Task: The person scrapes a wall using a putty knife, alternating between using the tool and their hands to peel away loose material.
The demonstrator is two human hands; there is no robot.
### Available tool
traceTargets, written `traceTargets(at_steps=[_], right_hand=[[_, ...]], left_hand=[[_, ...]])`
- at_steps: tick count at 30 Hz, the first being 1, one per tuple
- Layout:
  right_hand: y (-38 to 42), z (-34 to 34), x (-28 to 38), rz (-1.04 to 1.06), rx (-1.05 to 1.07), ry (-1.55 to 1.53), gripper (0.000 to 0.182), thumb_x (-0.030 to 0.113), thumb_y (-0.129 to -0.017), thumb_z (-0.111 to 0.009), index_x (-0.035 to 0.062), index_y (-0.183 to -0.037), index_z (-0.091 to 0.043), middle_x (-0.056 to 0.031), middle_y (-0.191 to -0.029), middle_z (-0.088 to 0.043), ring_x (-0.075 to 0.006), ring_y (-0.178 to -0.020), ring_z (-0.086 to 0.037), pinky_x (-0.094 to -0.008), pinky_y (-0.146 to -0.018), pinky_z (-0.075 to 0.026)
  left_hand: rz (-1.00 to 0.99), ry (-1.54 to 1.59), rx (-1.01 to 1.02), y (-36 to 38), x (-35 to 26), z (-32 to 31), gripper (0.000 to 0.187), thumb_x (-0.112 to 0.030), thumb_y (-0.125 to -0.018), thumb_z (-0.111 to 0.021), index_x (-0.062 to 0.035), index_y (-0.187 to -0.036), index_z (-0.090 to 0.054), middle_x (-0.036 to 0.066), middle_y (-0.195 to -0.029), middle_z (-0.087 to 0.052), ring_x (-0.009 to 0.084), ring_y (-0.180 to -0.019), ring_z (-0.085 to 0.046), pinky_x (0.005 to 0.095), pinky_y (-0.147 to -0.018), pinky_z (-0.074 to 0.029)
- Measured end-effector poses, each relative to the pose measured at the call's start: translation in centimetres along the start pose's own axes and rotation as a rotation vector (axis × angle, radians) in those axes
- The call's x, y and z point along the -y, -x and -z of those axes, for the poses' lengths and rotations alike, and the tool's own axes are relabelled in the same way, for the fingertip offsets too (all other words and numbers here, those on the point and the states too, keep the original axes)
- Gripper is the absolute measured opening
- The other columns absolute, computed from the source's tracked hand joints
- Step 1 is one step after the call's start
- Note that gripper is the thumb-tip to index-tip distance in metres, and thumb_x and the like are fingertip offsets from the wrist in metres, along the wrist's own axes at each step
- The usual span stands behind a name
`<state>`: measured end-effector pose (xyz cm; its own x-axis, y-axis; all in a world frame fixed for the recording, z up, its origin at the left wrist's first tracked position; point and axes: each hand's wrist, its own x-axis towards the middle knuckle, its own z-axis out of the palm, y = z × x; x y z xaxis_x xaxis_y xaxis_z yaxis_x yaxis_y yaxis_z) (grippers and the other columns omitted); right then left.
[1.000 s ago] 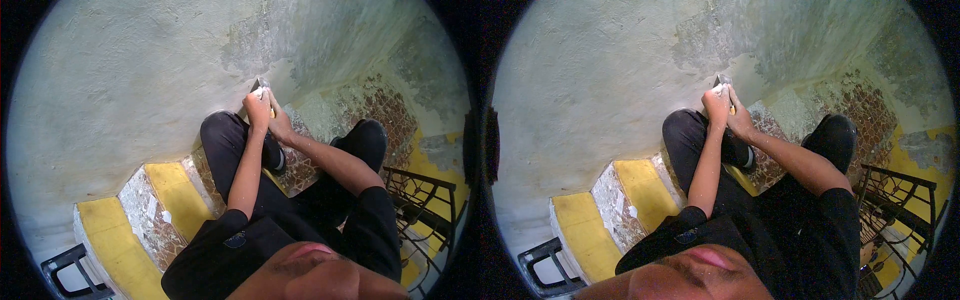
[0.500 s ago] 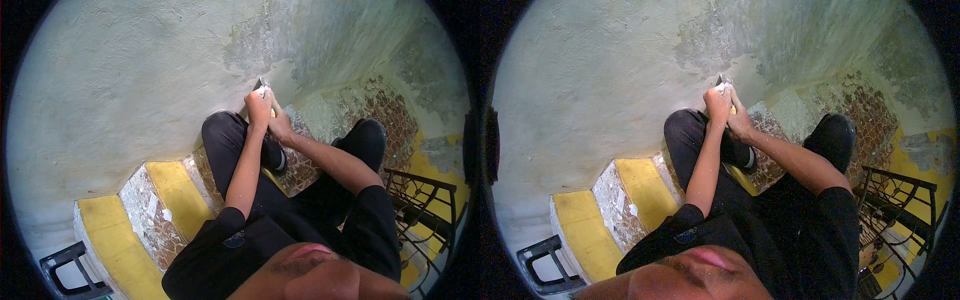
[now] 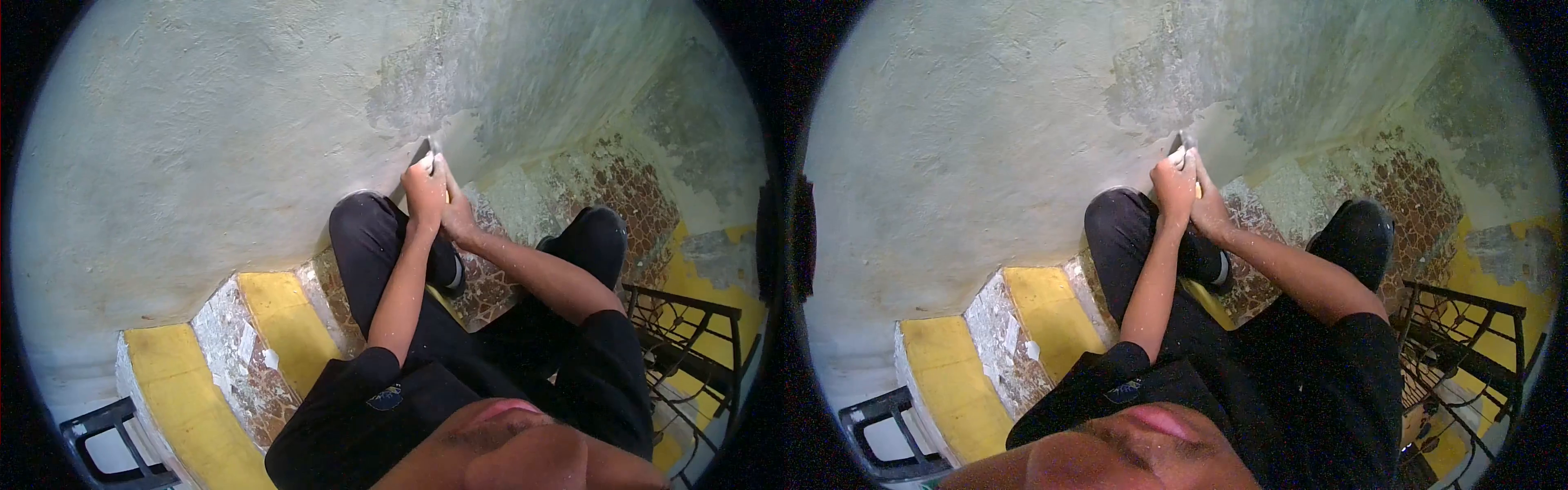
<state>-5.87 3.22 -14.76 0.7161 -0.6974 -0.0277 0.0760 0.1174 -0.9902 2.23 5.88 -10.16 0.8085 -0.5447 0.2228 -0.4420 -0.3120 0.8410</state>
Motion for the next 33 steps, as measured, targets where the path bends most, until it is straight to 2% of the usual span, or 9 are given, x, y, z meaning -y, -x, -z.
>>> traceTargets(at_steps=[1,12,14,15,17,20,30,32,33], right_hand=[[0.5,0.0,0.4,-0.015,0.046,0.030,0.089,0.025,-0.098,-0.067,0.0114,-0.168,-0.014,-0.0166,-0.168,-0.031,-0.0279,-0.152,-0.034,-0.0349,-0.120,-0.030],[1.1,-1.3,2.2,-0.169,0.078,0.009,0.088,0.026,-0.099,-0.067,0.0146,-0.168,-0.013,-0.0198,-0.163,-0.038,-0.0300,-0.144,-0.043,-0.0360,-0.116,-0.035],[1.3,-1.3,3.0,-0.208,0.055,-0.038,0.089,0.026,-0.099,-0.066,0.0219,-0.169,-0.012,-0.0193,-0.143,-0.056,-0.0268,-0.111,-0.063,-0.0346,-0.092,-0.053],[1.4,-1.2,3.7,-0.208,0.057,-0.038,0.089,0.026,-0.099,-0.066,0.0219,-0.169,-0.012,-0.0193,-0.143,-0.056,-0.0268,-0.111,-0.063,-0.0346,-0.092,-0.053],[1.6,-0.9,5.2,-0.423,0.098,-0.082,0.089,0.025,-0.099,-0.066,0.0296,-0.168,-0.011,-0.0127,-0.110,-0.065,-0.0167,-0.066,-0.057,-0.0302,-0.053,-0.050],[2.0,-1.0,5.5,-0.442,0.080,-0.202,0.089,0.025,-0.099,-0.065,0.0356,-0.168,-0.010,-0.0071,-0.086,-0.062,-0.0107,-0.046,-0.041,-0.0289,-0.036,-0.034],[-1.8,0.4,0.9,-0.385,-0.154,-0.284,0.082,0.018,-0.103,-0.059,0.0239,-0.168,-0.010,-0.0037,-0.085,-0.064,-0.0109,-0.044,-0.048,-0.0295,-0.035,-0.036],[-2.3,0.6,-0.2,-0.204,-0.130,-0.385,0.080,0.018,-0.104,-0.059,0.0213,-0.168,-0.011,-0.0040,-0.095,-0.065,-0.0097,-0.054,-0.053,-0.0277,-0.040,-0.039],[-1.9,1.0,0.1,-0.275,-0.099,-0.318,0.080,0.018,-0.103,-0.062,0.0155,-0.167,-0.014,-0.0098,-0.125,-0.064,-0.0162,-0.092,-0.066,-0.0291,-0.070,-0.054]], left_hand=[[-0.022,-0.032,-0.018,0.3,0.3,0.4,0.027,-0.020,-0.096,-0.070,0.0059,-0.101,-0.075,0.026,-0.079,-0.072,0.0377,-0.074,-0.075,0.0421,-0.066,-0.054],[-0.036,-0.054,0.018,-0.4,0.9,1.6,0.026,-0.019,-0.095,-0.071,0.0065,-0.097,-0.074,0.025,-0.075,-0.072,0.0320,-0.069,-0.075,0.0410,-0.064,-0.053],[-0.024,-0.020,0.025,-0.6,1.0,1.4,0.026,-0.019,-0.095,-0.070,0.0069,-0.093,-0.073,0.024,-0.074,-0.071,0.0317,-0.067,-0.074,0.0410,-0.063,-0.052],[-0.024,-0.021,0.024,-0.7,1.4,1.3,0.026,-0.019,-0.095,-0.070,0.0069,-0.093,-0.073,0.024,-0.074,-0.071,0.0317,-0.067,-0.074,0.0410,-0.063,-0.052],[-0.084,-0.071,0.025,-0.9,1.9,1.0,0.026,-0.018,-0.094,-0.070,0.0071,-0.089,-0.072,0.023,-0.072,-0.070,0.0310,-0.065,-0.073,0.0410,-0.062,-0.052],[-0.089,-0.064,0.044,-1.0,1.9,0.9,0.026,-0.018,-0.094,-0.070,0.0069,-0.087,-0.072,0.023,-0.071,-0.070,0.0311,-0.064,-0.073,0.0413,-0.061,-0.051],[-0.209,0.040,0.340,-3.9,1.6,-3.6,0.024,-0.017,-0.094,-0.069,0.0066,-0.098,-0.072,0.028,-0.083,-0.071,0.0399,-0.077,-0.074,0.0430,-0.066,-0.054],[-0.146,-0.023,0.207,-3.4,1.6,-4.8,0.025,-0.017,-0.094,-0.068,0.0068,-0.099,-0.071,0.030,-0.084,-0.069,0.0431,-0.079,-0.072,0.0446,-0.068,-0.054],[-0.145,-0.093,0.213,-3.1,1.5,-4.2,0.026,-0.018,-0.095,-0.067,0.0071,-0.099,-0.071,0.030,-0.083,-0.069,0.0440,-0.079,-0.072,0.0451,-0.067,-0.054]])
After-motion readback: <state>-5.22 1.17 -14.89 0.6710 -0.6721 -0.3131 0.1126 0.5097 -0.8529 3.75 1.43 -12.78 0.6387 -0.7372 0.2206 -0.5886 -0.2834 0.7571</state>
